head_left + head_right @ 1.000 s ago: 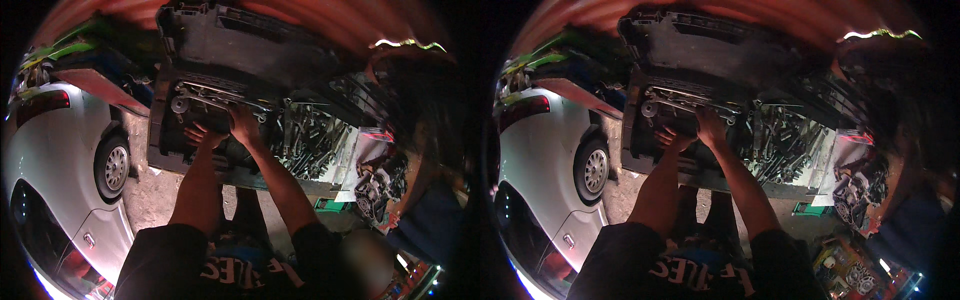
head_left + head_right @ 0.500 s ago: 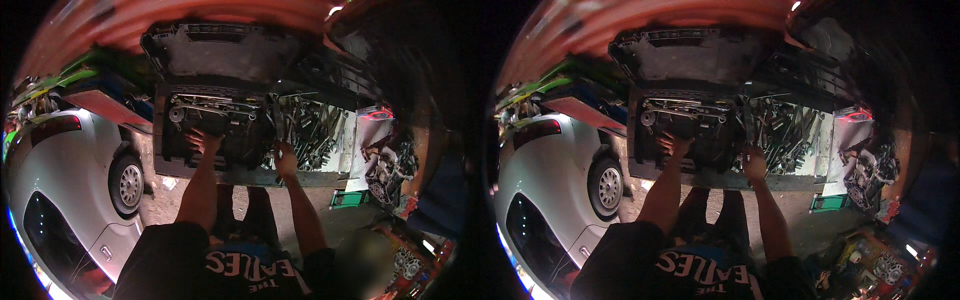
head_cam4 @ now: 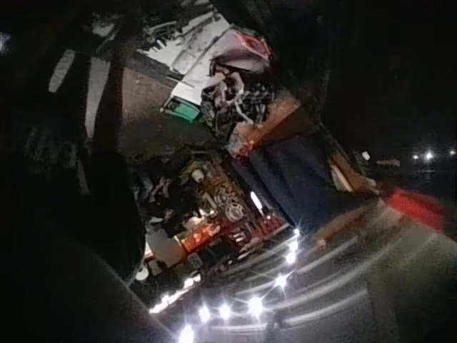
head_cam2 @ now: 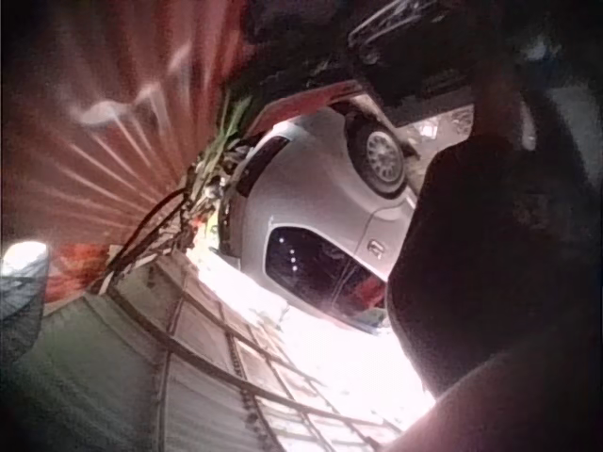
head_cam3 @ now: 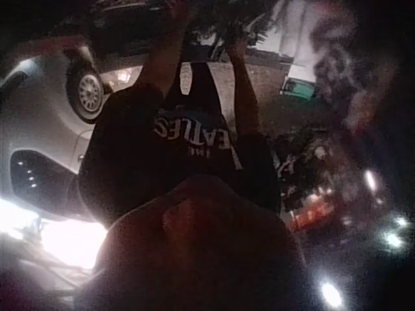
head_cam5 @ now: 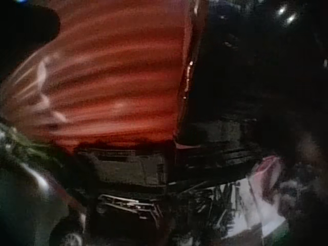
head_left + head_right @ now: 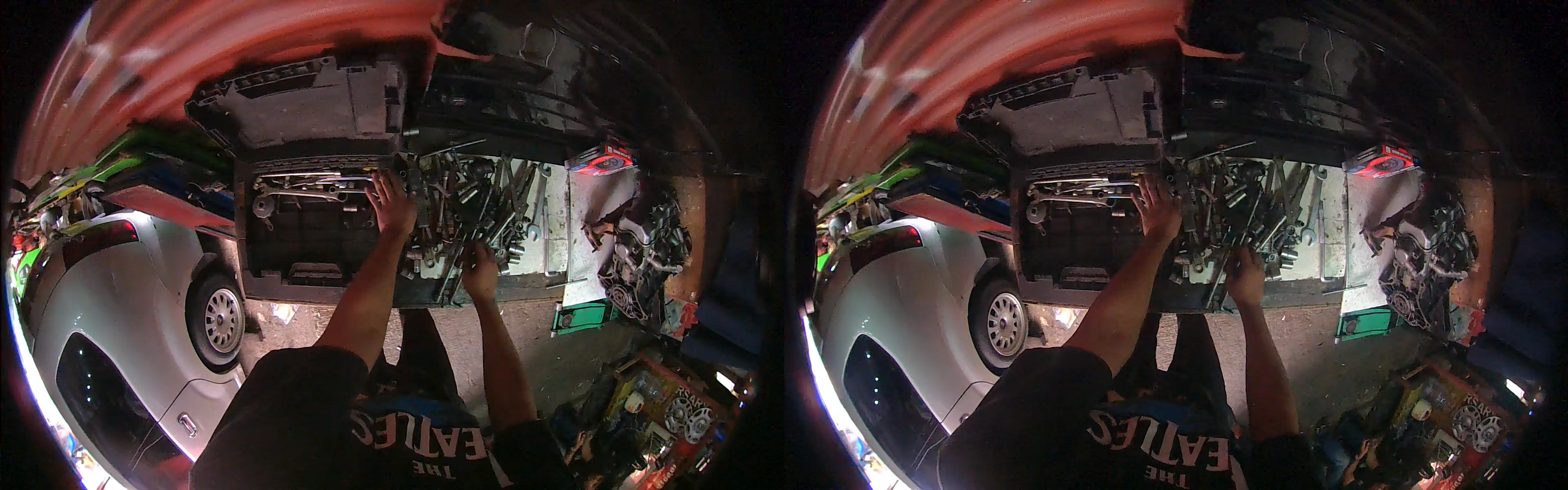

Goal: The person organizes a collection of metal tools, including wrenches and sockets, by picking them up from a cluttered workbench and placing them into a black plastic toolbox. The person repeatedly sorts and arranges the tools within the case throughout the clip.

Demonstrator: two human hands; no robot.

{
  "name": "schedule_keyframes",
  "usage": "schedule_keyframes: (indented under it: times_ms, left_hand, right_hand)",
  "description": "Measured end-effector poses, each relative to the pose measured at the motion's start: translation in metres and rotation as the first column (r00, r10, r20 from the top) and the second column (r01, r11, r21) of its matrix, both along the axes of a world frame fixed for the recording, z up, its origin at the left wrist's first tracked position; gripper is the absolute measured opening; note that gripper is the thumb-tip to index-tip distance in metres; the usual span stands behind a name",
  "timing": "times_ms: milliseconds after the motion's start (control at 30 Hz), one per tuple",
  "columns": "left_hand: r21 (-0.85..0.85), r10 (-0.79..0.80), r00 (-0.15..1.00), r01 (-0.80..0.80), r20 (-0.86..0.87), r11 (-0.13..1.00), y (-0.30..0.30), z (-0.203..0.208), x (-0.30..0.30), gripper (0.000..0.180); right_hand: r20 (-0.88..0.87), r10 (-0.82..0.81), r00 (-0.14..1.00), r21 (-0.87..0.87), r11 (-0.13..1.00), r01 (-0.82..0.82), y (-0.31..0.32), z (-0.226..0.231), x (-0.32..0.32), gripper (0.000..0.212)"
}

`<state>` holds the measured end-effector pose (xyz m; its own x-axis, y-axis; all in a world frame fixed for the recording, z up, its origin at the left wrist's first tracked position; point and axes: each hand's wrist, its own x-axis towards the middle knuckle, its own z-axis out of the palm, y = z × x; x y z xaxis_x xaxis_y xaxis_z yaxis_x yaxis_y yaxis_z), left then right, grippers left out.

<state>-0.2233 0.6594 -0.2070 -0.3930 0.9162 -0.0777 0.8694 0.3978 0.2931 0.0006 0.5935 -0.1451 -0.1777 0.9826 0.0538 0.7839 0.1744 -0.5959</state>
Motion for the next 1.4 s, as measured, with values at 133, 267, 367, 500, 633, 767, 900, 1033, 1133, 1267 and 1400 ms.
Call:
schedule_keyframes:
  times_ms: [133,267,367,500,633,767,900,1033,1133,1267,1400]
  left_hand:
    - [-0.131,-0.381,0.898,0.36,-0.221,0.924,0.012,-0.005,-0.012,0.068]
    - [0.04,-0.359,0.911,0.374,-0.202,0.926,0.008,-0.035,-0.036,0.06]
    - [0.036,-0.346,0.891,0.372,-0.293,0.928,0.009,-0.027,-0.02,0.056]
    - [0.198,-0.263,0.965,0.259,-0.01,0.945,0.006,-0.024,-0.02,0.057]
    - [0.153,-0.241,0.97,0.243,-0.031,0.958,0.009,-0.022,-0.02,0.062]
    - [0.11,-0.228,0.973,0.23,-0.03,0.967,0.011,-0.017,-0.017,0.059]
    - [0.078,-0.172,0.985,0.169,0.027,0.982,0.008,-0.018,-0.019,0.057]
    - [0.099,-0.235,0.97,0.241,-0.064,0.966,0.012,-0.022,-0.019,0.057]
    - [0.051,-0.232,0.969,0.237,-0.089,0.97,0.012,-0.022,-0.018,0.059]
    - [0.084,-0.204,0.978,0.207,-0.04,0.975,0.012,-0.02,-0.015,0.061]
    - [0.063,-0.219,0.973,0.224,-0.079,0.973,0.011,-0.029,-0.022,0.059]
  right_hand:
    - [-0.008,0.032,0.999,-0.004,0.999,-0.032,0.034,0.014,0.017,0.018]
    - [0.056,0.167,0.984,0.033,0.985,-0.169,0.093,0.003,0.025,0.025]
    - [0.174,0.295,0.94,0.081,0.947,-0.312,0.131,-0.008,0.033,0.028]
    - [0.105,0.36,0.927,-0.1,0.931,-0.35,0.157,-0.018,0.039,0.028]
    - [0.086,0.391,0.916,-0.15,0.914,-0.376,0.158,-0.024,0.043,0.027]
    - [0.112,0.319,0.941,-0.012,0.947,-0.32,0.141,-0.017,0.034,0.027]
    - [0.336,0.259,0.906,-0.211,0.958,-0.196,0.091,0.0,0.02,0.034]
    - [0.3,0.176,0.938,-0.246,0.964,-0.102,0.038,-0.041,0.029,0.036]
    - [0.232,0.181,0.956,-0.282,0.953,-0.111,0.018,-0.048,0.026,0.026]
    - [0.295,0.176,0.939,-0.4,0.915,-0.046,0.016,-0.05,0.006,0.023]
    - [0.316,0.102,0.943,-0.412,0.911,0.039,0.024,-0.022,-0.025,0.028]
